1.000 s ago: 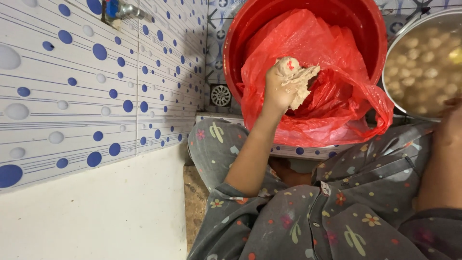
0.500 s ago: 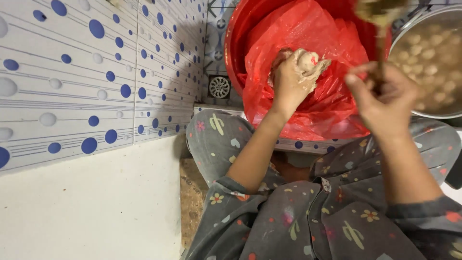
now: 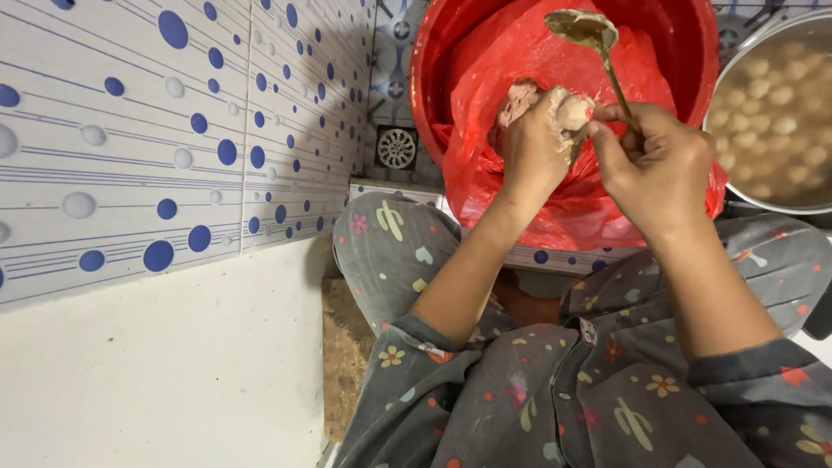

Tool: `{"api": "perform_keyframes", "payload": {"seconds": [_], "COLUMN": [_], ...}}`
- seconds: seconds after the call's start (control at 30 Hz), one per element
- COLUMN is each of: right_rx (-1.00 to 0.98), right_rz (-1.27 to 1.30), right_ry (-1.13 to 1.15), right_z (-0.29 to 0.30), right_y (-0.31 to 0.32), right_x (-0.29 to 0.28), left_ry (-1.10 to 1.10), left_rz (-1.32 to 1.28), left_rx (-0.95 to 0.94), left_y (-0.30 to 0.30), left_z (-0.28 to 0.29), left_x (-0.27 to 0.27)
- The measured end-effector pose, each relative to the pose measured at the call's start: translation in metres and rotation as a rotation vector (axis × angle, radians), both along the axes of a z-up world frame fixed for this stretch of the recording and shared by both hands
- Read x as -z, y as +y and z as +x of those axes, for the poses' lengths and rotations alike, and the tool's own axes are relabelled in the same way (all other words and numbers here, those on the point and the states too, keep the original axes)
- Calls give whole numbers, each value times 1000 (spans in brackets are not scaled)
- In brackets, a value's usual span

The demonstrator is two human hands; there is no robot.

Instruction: Squeezing dough through the hand and scooping it with a spoon into a pot of liquid to form small balls.

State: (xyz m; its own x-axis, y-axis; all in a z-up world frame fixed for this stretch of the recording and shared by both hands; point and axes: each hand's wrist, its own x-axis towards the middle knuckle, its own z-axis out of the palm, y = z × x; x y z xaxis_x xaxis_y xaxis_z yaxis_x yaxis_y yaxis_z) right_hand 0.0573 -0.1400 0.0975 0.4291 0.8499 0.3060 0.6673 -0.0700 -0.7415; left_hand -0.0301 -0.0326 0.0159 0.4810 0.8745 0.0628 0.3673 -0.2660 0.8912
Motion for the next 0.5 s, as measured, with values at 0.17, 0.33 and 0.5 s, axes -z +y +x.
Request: {"api": "perform_keyframes", "payload": {"seconds": [0.17, 0.33, 0.5], "right_rx": [-22, -50, -3], "right_rz": [-14, -121, -167], "right_ry": [-42, 94, 509], "right_z": [2, 10, 27], "right_y": [3, -3, -23], "right_x": [4, 2, -8], "left_ry": [-8, -30, -90], "left_rz": [-16, -27, 29], "left_rx": [3, 1, -17], "left_y": [0, 1, 2], "left_z": [-2, 0, -3], "left_x": [0, 3, -7]}}
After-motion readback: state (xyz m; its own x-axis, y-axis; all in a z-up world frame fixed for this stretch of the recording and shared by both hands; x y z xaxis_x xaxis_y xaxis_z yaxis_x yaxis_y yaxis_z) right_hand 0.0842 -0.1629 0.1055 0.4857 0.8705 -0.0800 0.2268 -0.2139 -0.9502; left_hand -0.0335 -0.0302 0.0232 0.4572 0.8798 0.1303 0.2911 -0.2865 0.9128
